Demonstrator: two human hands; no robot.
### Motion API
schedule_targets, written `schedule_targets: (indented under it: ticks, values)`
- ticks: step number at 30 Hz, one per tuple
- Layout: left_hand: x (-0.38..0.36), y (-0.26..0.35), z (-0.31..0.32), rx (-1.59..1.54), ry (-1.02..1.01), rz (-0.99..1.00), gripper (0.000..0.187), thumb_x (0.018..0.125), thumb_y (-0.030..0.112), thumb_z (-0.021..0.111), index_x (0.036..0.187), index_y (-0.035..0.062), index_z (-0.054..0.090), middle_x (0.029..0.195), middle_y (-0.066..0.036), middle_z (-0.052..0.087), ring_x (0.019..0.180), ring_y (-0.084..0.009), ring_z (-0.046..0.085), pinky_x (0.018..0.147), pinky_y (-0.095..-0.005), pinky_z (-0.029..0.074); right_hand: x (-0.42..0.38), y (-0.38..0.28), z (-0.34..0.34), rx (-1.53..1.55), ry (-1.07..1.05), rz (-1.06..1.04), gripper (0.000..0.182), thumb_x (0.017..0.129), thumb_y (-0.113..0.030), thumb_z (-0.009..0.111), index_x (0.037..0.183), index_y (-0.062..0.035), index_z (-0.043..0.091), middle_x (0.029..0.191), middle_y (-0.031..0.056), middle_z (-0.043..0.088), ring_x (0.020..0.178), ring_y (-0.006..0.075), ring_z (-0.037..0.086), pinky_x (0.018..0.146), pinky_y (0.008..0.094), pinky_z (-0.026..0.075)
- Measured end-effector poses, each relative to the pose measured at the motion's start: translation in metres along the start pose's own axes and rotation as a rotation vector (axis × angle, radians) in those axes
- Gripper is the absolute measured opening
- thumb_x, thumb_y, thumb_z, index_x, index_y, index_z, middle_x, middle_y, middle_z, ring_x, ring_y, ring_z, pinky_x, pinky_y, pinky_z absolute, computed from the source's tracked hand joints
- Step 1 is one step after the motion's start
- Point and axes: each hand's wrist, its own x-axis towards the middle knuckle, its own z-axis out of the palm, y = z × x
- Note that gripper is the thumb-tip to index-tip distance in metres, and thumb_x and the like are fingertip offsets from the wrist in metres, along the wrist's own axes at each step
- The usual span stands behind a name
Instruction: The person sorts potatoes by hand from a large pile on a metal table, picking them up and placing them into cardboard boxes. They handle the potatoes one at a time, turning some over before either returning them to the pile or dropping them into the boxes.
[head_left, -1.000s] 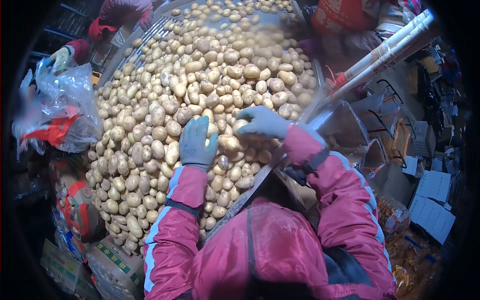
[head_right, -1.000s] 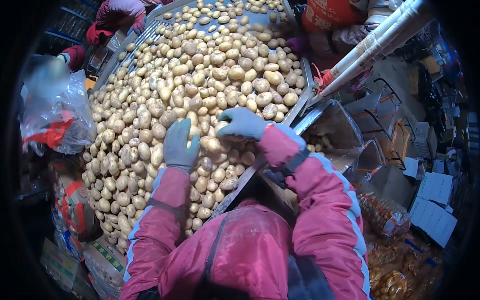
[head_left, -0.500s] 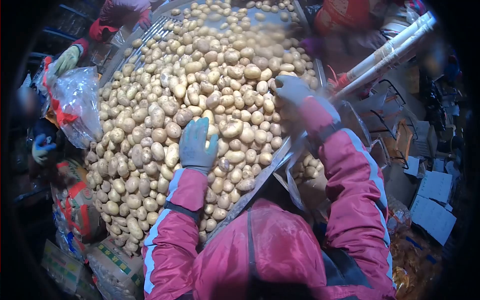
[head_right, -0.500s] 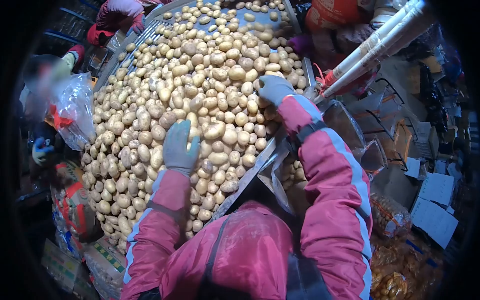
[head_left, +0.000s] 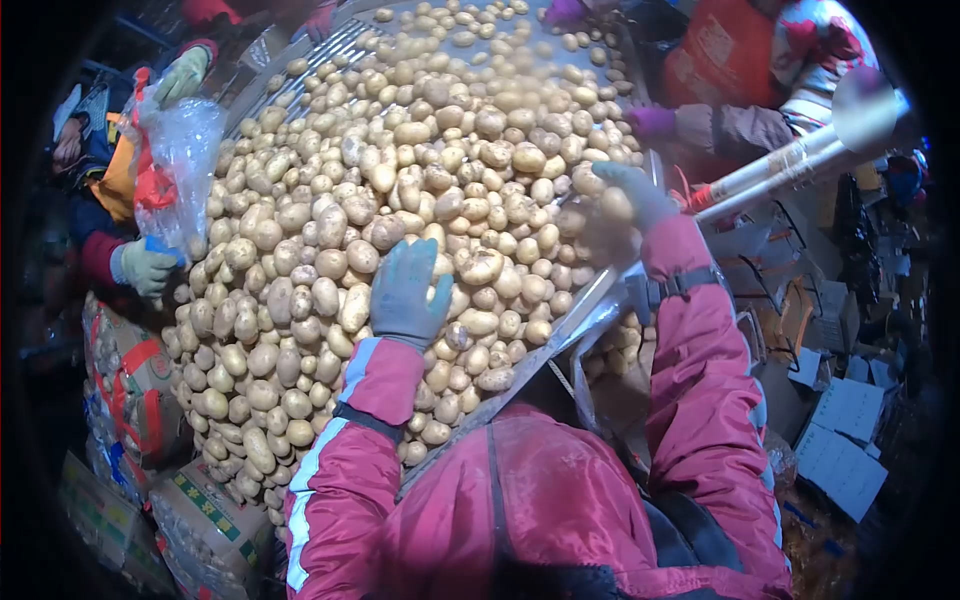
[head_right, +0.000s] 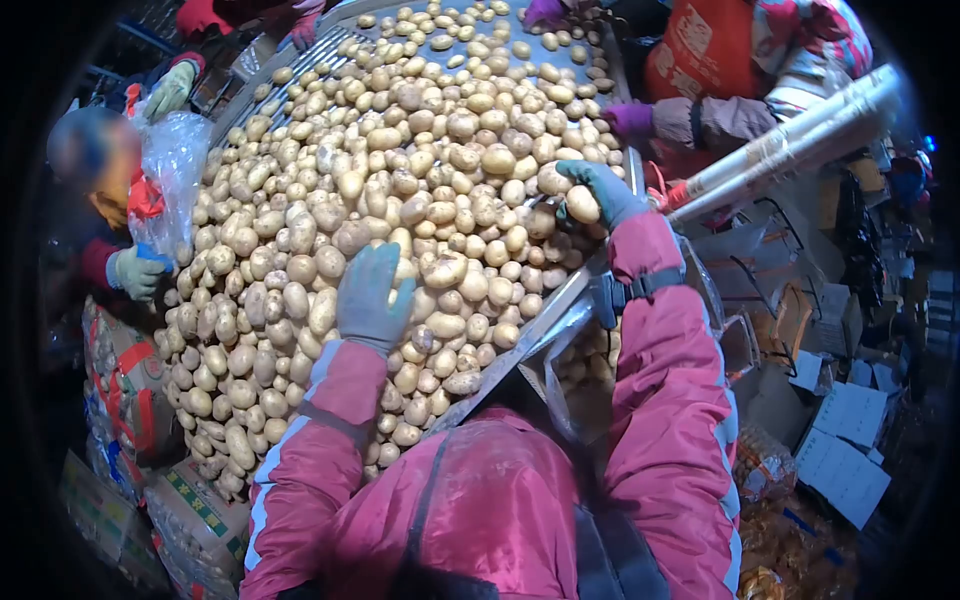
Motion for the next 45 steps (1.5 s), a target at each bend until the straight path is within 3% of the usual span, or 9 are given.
schedule_targets:
  ticks: [5,10,13,14,15,21,31,35,45]
  values:
    - [0.0,0.004,0.003,0.036,-0.023,0.037,0.054,0.089,0.025,0.073,0.139,0.0084,0.064,0.135,-0.017,0.065,0.129,-0.0389,0.058,0.111,-0.0501,0.045,-0.074,0.027,-0.018,0.264,-0.509,-0.084,0.06,0.106,-0.045,0.056,0.138,0.0057,0.057,0.108,0.0124,0.074,0.072,0.0204,0.072,0.052,0.0297,0.058]
    - [-0.003,0.003,0.01,0.063,-0.003,0.056,0.053,0.091,0.027,0.073,0.139,0.0073,0.063,0.135,-0.018,0.065,0.128,-0.0398,0.059,0.111,-0.0509,0.046,-0.15,0.063,-0.041,0.379,-0.394,-0.024,0.062,0.109,-0.049,0.048,0.134,0.0057,0.063,0.098,0.0152,0.076,0.062,0.0199,0.071,0.048,0.0297,0.059]
    - [-0.007,-0.002,0.016,0.107,-0.02,0.099,0.051,0.097,0.028,0.069,0.143,0.0053,0.061,0.138,-0.018,0.065,0.131,-0.037,0.058,0.114,-0.0469,0.044,-0.215,0.099,-0.099,0.245,-0.067,-0.183,0.056,0.111,-0.046,0.046,0.135,0.0008,0.064,0.104,0.0159,0.074,0.076,0.0199,0.074,0.062,0.031,0.063]
    - [-0.007,-0.001,0.016,0.102,-0.022,0.117,0.051,0.099,0.029,0.068,0.143,0.0048,0.061,0.139,-0.017,0.064,0.131,-0.0361,0.058,0.114,-0.046,0.044,-0.243,0.102,-0.131,0.312,-0.282,-0.176,0.053,0.112,-0.044,0.045,0.134,0.0011,0.064,0.109,0.0155,0.074,0.09,0.0188,0.074,0.068,0.0295,0.063]
    - [-0.007,0.0,0.015,0.083,-0.048,0.112,0.05,0.1,0.029,0.067,0.144,0.0054,0.061,0.14,-0.017,0.064,0.131,-0.0356,0.058,0.114,-0.0456,0.044,-0.276,0.111,-0.141,0.184,0.061,-0.263,0.056,0.111,-0.046,0.046,0.135,0.002,0.063,0.107,0.0167,0.074,0.082,0.0213,0.075,0.063,0.031,0.063]
    - [-0.009,0.002,0.015,0.056,-0.082,0.083,0.052,0.099,0.028,0.068,0.145,0.0057,0.059,0.141,-0.019,0.062,0.133,-0.0364,0.056,0.114,-0.0474,0.043,-0.4,0.21,-0.283,0.475,0.694,-0.229,0.061,0.101,-0.058,0.058,0.121,-0.0009,0.066,0.103,0.0221,0.075,0.063,0.0349,0.072,0.045,0.0448,0.059]
    - [-0.009,0.001,0.016,0.081,-0.064,0.102,0.05,0.097,0.025,0.069,0.143,0.0063,0.061,0.14,-0.017,0.064,0.131,-0.0371,0.057,0.113,-0.0482,0.044,-0.428,0.341,-0.29,0.003,0.828,0.291,0.043,0.092,-0.046,0.075,0.115,-0.011,0.072,0.106,0.0066,0.072,0.078,0.0217,0.07,0.071,0.0367,0.059]
    - [-0.01,0.005,0.013,0.087,-0.069,0.099,0.05,0.097,0.025,0.069,0.143,0.0066,0.061,0.14,-0.017,0.064,0.132,-0.0376,0.056,0.113,-0.0486,0.044,-0.388,0.293,-0.314,-0.389,0.872,0.084,0.031,0.096,-0.034,0.068,0.11,-0.0081,0.078,0.103,0.0022,0.075,0.086,0.0158,0.07,0.077,0.0317,0.059]
    - [-0.005,0.007,0.01,0.074,-0.064,0.112,0.051,0.098,0.028,0.068,0.144,0.0073,0.06,0.14,-0.016,0.063,0.132,-0.0375,0.056,0.114,-0.0482,0.043,-0.289,0.097,-0.17,-0.09,0.543,-0.383,0.029,0.103,-0.024,0.064,0.116,-0.0025,0.077,0.109,0.0073,0.076,0.088,0.0181,0.074,0.077,0.0294,0.06]
